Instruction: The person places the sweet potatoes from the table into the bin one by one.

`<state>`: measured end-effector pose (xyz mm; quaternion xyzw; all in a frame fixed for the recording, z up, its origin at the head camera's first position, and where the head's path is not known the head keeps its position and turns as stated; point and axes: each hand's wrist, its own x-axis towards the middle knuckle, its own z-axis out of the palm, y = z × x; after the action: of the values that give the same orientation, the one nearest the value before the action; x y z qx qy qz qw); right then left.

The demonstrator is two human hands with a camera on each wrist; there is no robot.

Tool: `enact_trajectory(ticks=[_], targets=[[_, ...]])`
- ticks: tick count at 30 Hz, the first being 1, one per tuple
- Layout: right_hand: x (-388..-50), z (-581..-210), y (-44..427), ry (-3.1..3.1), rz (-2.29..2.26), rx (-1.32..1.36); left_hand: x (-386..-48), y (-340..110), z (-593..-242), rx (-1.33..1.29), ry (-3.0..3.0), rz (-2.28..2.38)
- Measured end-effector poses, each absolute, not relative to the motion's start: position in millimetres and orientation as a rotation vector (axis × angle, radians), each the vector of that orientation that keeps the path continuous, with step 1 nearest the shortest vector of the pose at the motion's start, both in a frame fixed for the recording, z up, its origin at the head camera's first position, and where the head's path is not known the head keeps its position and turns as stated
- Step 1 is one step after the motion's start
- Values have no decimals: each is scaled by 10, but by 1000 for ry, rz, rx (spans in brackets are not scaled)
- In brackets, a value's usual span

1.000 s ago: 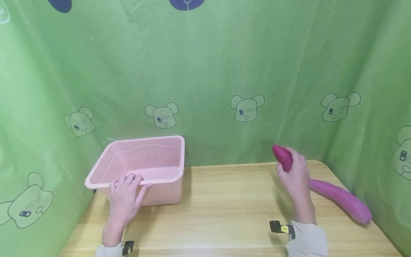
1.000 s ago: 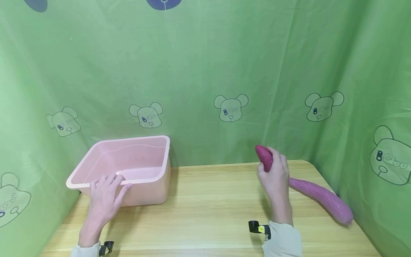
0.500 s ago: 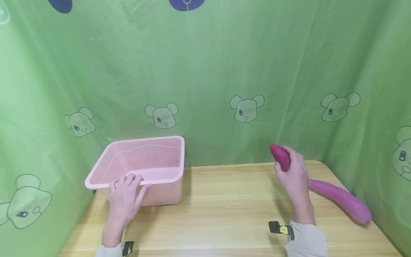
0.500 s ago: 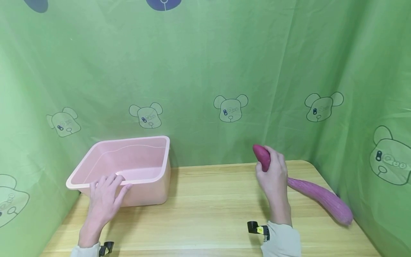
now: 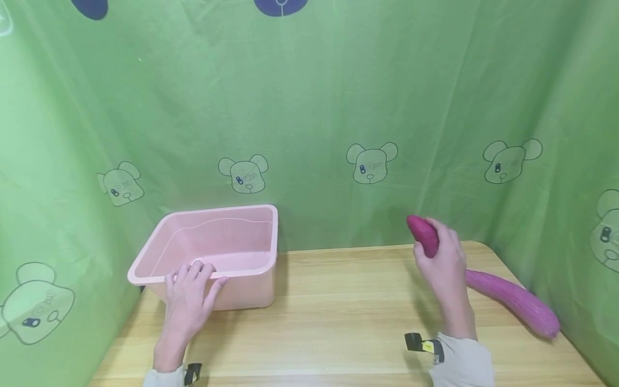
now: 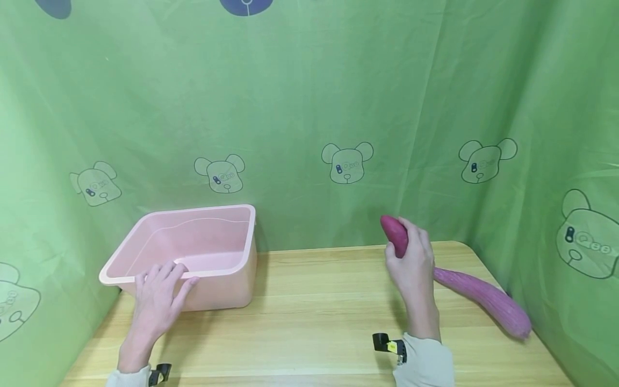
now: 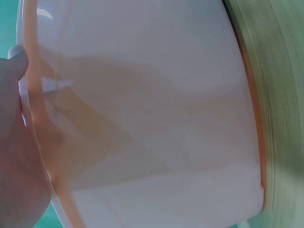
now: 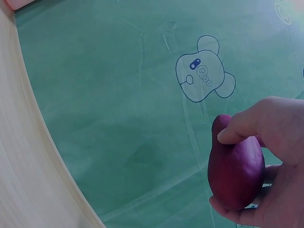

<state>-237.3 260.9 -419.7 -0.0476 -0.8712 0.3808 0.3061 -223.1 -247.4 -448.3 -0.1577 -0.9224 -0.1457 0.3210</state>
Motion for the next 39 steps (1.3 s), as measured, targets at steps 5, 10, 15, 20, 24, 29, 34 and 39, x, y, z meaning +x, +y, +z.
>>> enact_trajectory(ticks=[5, 10, 15, 20, 24, 29, 34, 39], targets=[[-2363, -4180, 2604, -2307, 1008, -120, -2230, -2475, -4486, -413, -2420, -386], [-2351, -4164, 2595, -2300, 1006, -114, -2231, -2476, -4488, -420, -2417, -394], [-2346, -4150, 2581, -2287, 1002, -100, -2231, -2474, -4492, -417, -2416, -397], [-2345, -4140, 2575, -2271, 1003, -88, -2228, -2468, -4490, -409, -2417, -386], [-2341, -4137, 2576, -2259, 1007, -75, -2227, -2463, -4488, -407, -2421, -384], [-2328, -4124, 2566, -2256, 1010, -68, -2226, -2465, -4488, -401, -2428, -380], [-2321, -4105, 2546, -2260, 1014, -71, -2231, -2470, -4491, -412, -2418, -383], [-2318, -4096, 2538, -2269, 1015, -62, -2239, -2473, -4493, -426, -2405, -383]])
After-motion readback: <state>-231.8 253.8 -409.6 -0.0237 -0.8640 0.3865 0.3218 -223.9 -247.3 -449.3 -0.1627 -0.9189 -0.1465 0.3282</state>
